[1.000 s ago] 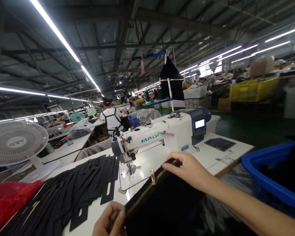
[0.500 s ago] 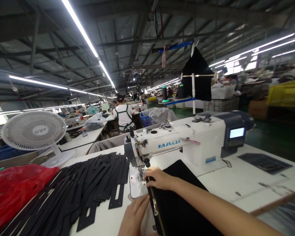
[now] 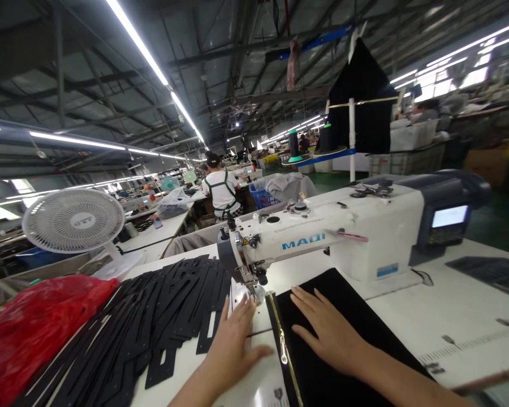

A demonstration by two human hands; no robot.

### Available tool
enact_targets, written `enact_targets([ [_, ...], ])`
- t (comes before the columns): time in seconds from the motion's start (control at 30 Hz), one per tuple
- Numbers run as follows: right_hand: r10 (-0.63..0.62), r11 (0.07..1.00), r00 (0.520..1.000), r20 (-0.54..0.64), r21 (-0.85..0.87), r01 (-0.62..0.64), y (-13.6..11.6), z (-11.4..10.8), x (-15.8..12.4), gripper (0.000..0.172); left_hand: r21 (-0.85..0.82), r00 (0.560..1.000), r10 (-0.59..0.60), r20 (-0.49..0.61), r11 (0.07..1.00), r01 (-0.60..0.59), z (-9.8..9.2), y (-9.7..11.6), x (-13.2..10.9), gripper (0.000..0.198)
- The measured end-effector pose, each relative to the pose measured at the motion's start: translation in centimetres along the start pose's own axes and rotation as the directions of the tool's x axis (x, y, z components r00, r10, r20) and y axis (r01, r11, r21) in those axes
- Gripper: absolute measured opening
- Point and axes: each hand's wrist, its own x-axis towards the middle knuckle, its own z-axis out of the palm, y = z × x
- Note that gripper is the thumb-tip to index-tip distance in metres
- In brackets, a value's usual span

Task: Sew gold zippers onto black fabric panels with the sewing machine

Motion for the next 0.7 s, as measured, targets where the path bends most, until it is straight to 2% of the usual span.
enact_targets([
  [0.07, 0.007, 1.000, 1.000, -0.025, -0.003, -0.007, 0.0, 0.0, 0.1, 0.055, 0.215, 0.992, -0.097, -0.086, 0.970, 0.114, -0.5, -2.1, 0.0, 0.045],
  [0.1, 0.006, 1.000, 0.999, -0.035, -0.002, -0.006, 0.0, 0.1, 0.1, 0.053, 0.295, 0.988, -0.120, -0.100, 0.945, 0.144, -0.7, -3.1, 0.0, 0.036],
  [0.2, -0.005, 1.000, 0.997, -0.077, 0.011, 0.006, 0.3, 0.4, 0.0, 0.049, 0.397, 0.992, -0.123, -0.018, 0.910, 0.120, -0.5, -5.2, 0.5, 0.023],
  [0.27, -0.014, 1.000, 0.995, -0.099, 0.026, 0.017, 0.5, 0.7, 0.0, 0.048, 0.448, 0.992, -0.114, 0.048, 0.891, 0.081, 0.0, -5.7, 1.2, 0.017],
  [0.37, -0.028, 0.999, 0.995, -0.094, 0.023, 0.031, 0.8, 1.1, 0.2, 0.048, 0.508, 0.990, -0.112, 0.088, 0.860, 0.052, -0.1, -5.7, 2.1, 0.008],
  [0.47, -0.034, 0.999, 0.996, -0.083, -0.003, 0.034, 1.1, 1.7, 0.3, 0.046, 0.532, 0.993, -0.098, 0.068, 0.846, 0.047, -1.6, -4.9, 2.1, 0.011],
  [0.57, -0.032, 0.999, 0.994, -0.109, -0.028, 0.030, 1.0, 1.7, 0.2, 0.042, 0.531, 0.998, -0.066, 0.004, 0.846, 0.054, -2.3, -2.5, -0.5, 0.027],
  [0.67, -0.116, 0.992, 0.981, -0.154, -0.073, 0.106, -0.4, 0.6, 0.4, 0.036, 0.519, 0.999, -0.021, -0.032, 0.854, 0.035, -0.2, 0.6, -5.6, 0.039],
  [0.7, -0.167, 0.984, 0.972, -0.165, -0.083, 0.155, -1.2, 0.1, 0.7, 0.035, 0.505, 0.995, 0.048, -0.086, 0.863, 0.001, 0.9, 1.5, -7.3, 0.037],
])
